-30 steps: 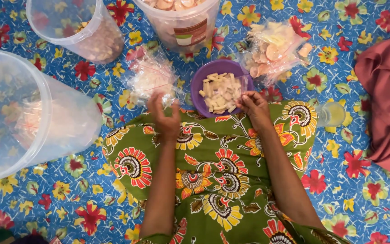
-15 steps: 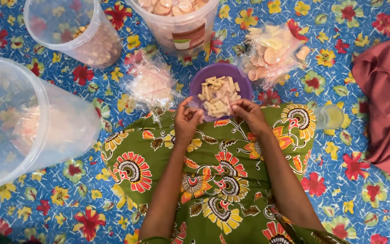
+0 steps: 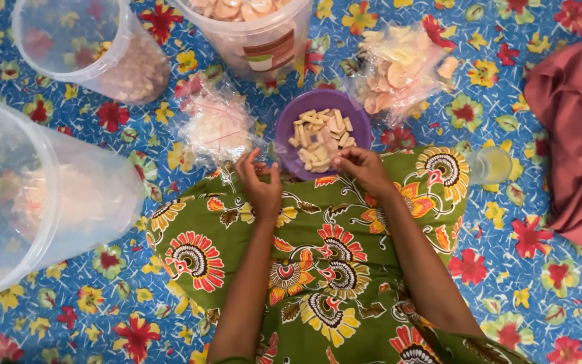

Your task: Bagging small food slices from a bowl into plastic bags

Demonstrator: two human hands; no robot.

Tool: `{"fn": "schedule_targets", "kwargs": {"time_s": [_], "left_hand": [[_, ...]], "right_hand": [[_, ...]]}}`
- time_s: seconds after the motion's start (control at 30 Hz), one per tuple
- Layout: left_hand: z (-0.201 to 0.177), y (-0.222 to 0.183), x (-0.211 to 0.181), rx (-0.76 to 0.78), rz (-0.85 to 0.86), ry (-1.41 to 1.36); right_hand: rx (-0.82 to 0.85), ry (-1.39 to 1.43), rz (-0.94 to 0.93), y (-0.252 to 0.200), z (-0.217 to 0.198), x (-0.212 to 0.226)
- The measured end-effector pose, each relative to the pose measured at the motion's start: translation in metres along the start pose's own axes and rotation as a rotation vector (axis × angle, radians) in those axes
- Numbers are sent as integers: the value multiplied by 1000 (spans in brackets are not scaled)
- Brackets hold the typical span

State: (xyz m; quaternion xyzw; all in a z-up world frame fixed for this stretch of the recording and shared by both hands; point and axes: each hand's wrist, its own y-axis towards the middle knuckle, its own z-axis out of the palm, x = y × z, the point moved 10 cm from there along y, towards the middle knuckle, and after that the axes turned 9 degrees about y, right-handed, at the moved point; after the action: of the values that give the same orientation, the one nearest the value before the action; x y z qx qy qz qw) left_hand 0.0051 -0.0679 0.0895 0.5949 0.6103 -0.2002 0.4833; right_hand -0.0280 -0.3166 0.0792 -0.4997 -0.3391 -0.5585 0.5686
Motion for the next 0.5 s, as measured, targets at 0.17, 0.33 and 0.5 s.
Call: {"fn": "schedule_targets", "kwargs": {"time_s": [0.17, 0.33, 0.5], "left_hand": [[23, -11, -31, 127, 228, -32], [51, -28, -62, 292, 260, -112], [68, -30, -67, 289, 228, -86]], "right_hand": [[7, 10, -14, -3, 2, 0], [50, -28, -40, -2, 11, 2], [106, -82, -74, -4, 16, 4]]}}
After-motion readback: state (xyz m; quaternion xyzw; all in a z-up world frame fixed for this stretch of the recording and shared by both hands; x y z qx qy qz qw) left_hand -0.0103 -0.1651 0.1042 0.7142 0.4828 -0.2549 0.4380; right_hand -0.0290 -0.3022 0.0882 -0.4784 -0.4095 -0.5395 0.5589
